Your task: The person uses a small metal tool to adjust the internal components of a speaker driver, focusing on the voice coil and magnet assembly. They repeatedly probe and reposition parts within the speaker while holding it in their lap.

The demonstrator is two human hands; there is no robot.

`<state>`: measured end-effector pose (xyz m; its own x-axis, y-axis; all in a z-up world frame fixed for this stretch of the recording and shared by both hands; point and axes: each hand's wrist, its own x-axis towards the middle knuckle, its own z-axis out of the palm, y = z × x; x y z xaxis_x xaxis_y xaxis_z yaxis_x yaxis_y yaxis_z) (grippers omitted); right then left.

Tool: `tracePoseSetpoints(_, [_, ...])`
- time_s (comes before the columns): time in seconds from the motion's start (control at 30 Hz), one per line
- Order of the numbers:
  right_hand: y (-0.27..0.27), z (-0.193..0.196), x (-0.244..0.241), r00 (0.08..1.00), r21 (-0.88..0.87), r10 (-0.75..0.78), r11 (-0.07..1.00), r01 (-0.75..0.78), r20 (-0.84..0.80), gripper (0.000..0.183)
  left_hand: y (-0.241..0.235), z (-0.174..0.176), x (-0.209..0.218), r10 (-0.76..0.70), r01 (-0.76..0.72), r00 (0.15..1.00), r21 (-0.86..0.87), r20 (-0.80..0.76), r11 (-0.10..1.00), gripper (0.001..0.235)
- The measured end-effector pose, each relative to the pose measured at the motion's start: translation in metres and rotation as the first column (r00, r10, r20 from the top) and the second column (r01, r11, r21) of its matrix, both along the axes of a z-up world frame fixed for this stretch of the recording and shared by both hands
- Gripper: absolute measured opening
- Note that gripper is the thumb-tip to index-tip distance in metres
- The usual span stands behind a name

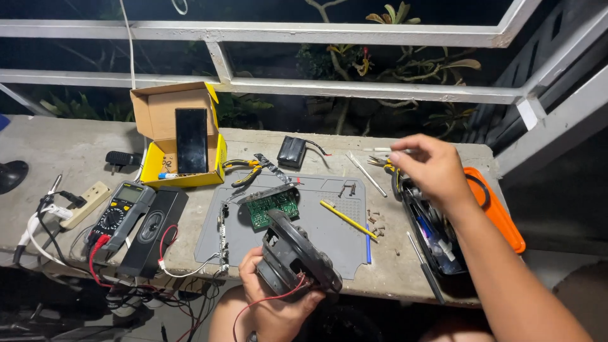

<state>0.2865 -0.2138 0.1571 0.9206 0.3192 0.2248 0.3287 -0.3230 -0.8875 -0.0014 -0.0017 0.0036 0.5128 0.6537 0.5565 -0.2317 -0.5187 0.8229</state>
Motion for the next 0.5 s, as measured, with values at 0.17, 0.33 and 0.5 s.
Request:
tracePoseSetpoints(0.17, [-0.035, -0.029, -0.077, 0.993, 0.147, -0.081, 0.985, 0.093, -0.09, 0.016, -0.004, 0.01, -0.007, -0.077, 0.074, 0.996, -0.086, -0.036, 0.994, 0.12])
tracePoseSetpoints(0.33, [-0.045, -0.053, -0.171, 0.975, 0.248, -0.116, 0.955, 0.162, -0.189, 0.011, 0.0, 0.011, -0.017, -0.11, 0.106, 0.992, -0.072, -0.058, 0.992, 0.121])
tracePoseSetpoints(0.5, [-0.044, -0.107, -0.232, 0.98, 0.377, -0.064, 0.917, 0.132, -0.186, 0.021, 0.007, -0.011, -0.029, -0.135, 0.12, 0.988, -0.164, -0.078, 0.979, 0.124])
